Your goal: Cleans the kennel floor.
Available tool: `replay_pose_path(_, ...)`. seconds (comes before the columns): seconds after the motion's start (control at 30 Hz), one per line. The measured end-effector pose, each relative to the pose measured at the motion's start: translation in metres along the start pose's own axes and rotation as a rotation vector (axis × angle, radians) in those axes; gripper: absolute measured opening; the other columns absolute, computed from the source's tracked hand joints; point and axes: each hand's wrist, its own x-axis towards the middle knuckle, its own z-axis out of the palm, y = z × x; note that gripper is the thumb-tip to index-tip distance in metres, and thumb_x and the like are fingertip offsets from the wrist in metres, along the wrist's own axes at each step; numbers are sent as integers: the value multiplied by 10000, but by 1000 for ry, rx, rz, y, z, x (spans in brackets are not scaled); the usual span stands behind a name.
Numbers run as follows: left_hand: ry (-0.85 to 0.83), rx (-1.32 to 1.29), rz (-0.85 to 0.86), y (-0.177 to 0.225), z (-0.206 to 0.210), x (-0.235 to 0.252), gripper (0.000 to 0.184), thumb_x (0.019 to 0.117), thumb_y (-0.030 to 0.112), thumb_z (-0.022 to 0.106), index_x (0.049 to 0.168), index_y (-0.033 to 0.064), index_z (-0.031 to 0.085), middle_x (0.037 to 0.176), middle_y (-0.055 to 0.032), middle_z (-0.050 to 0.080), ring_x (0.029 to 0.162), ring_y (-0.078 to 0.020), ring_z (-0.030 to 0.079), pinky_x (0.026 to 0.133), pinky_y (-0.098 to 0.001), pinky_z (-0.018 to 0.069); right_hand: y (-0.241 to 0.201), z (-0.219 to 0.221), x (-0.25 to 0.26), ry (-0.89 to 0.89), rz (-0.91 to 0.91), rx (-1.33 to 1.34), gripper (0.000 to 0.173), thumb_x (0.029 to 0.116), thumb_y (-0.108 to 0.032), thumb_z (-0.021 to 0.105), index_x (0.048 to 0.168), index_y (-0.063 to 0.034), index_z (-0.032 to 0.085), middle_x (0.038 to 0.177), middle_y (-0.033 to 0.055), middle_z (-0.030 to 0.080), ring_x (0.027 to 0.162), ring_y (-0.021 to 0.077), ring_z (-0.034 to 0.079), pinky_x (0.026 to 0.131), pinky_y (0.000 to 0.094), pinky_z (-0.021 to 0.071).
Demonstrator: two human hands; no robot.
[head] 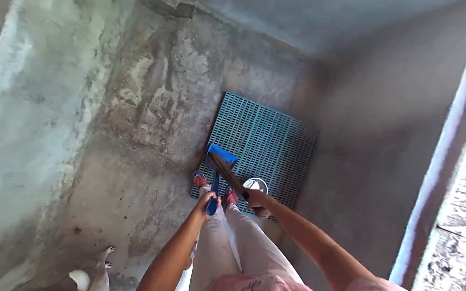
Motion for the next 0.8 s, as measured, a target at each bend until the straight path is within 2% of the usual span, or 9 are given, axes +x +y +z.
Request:
replay_pose_path(0.1,-47,46,-10,32,-46,-28,212,1006,48,296,985,41,507,681,-30,584,503,-62,571,440,-164,468,11,-50,-71,31,20,-52,905,826,-116,837,1596,-185,365,1398,298,569,1291,494,545,1054,686,416)
replay_pose_path(0.23,-94,35,48,87,-78,-67,247,998,44,278,1065,42,516,738,-28,598,534,-55,579,463,-161,480,21,-95,-146,154,22,79,978,778,-86,878,1600,-169,354,1413,274,563,1303,451,548,1089,626,423)
replay_pose_path(0.33,-102,6,131,140,-77,-78,243,1000,36,280,1102,49,501,752,-25,603,529,-47,576,462,-155,479,8,-122,-174,298,98,227,1000,788,-78,874,1614,-165,317,1400,282,571,1286,442,566,1085,604,434)
replay_pose_path(0.47,-113,-47,162,230,-54,-81,256,1008,72,254,1010,59,509,727,-13,600,506,-28,564,441,-132,460,-9,-161,-177,491,133,468,978,798,-49,865,1599,-94,307,1372,317,570,1247,459,584,1054,598,459)
replay_pose_path(0.57,-94,-110,194,305,-30,-79,249,1013,84,261,993,54,508,730,-23,595,512,-36,567,447,-132,464,-29,-215,-162,548,161,504,967,814,-60,856,1597,-63,288,1356,339,571,1251,479,578,1058,614,453)
replay_pose_path(0.7,-37,-157,310,408,3,-75,238,1018,83,280,973,54,512,713,-32,597,514,-51,577,449,-142,467,-73,-326,-125,544,95,471,903,832,-79,842,1572,-43,325,1366,321,573,1260,459,580,1069,592,452)
replay_pose_path(0.8,-34,-177,364,475,21,-67,238,1028,89,278,969,63,507,695,-31,595,517,-59,581,454,-153,471,-126,-409,-116,528,37,544,988,829,-47,832,1611,-47,227,1428,340,511,1273,468,561,1063,588,457)
